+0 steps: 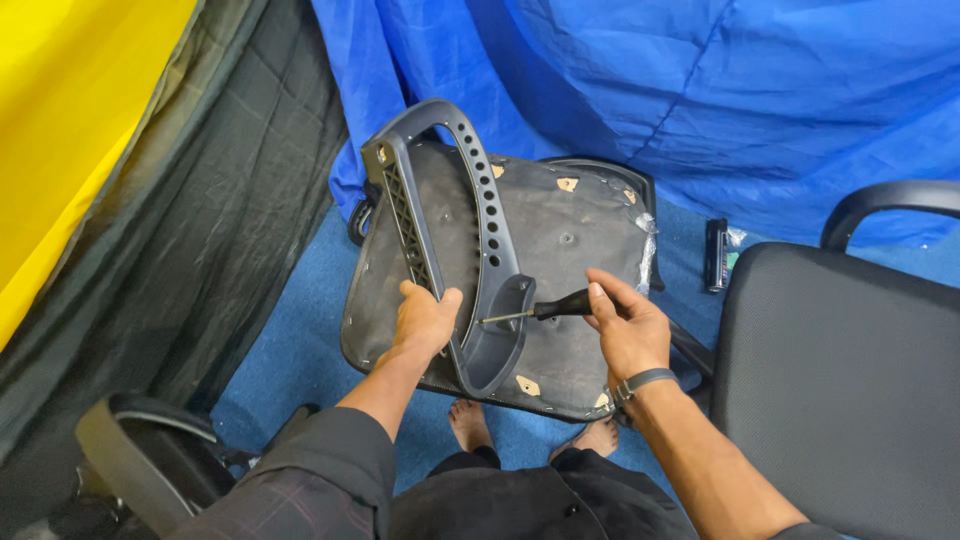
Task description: The person uses a screwdriver to fasten screws into a black plastic chair frame, securing it to the chair seat. They systematically tighten multiple screws along the frame's edge while holding the frame steady with the other hand.
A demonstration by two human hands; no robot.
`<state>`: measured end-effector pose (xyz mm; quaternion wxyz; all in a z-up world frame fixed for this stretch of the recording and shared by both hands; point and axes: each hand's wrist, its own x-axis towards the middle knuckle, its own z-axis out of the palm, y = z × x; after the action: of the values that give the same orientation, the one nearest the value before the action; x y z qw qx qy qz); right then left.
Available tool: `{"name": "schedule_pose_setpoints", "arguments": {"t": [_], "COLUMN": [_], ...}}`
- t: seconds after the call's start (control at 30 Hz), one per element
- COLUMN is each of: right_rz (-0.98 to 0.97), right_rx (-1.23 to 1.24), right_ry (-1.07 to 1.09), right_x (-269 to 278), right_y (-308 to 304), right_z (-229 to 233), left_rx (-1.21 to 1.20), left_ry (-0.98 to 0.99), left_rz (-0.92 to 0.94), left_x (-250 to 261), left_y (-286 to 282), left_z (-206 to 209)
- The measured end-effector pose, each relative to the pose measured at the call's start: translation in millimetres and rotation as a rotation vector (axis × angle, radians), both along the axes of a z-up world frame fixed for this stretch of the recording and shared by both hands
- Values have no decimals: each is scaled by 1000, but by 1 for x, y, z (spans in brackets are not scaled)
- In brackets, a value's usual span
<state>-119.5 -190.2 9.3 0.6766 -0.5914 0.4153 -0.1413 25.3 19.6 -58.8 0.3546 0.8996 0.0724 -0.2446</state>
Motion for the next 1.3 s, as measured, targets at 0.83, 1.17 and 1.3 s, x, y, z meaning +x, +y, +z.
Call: {"name": "schedule_pose_setpoints", "arguments": {"t": [0.83, 1.17, 1.3], "right_rz": [-111, -85, -14], "right_rx": [214, 85, 114], "right_ry": [-231, -126, -232], "right_x": [-4, -2, 2], "right_y": [-15, -6, -13], "right_z": [-21, -17, -16], "left_rx": [-46, -110, -116], "left_ry": [-56, 22, 28], "left_rz": [90, 172, 165], "left_x": [-12, -20, -20], "left_y": [3, 1, 2], "left_z": [4, 16, 17]}}
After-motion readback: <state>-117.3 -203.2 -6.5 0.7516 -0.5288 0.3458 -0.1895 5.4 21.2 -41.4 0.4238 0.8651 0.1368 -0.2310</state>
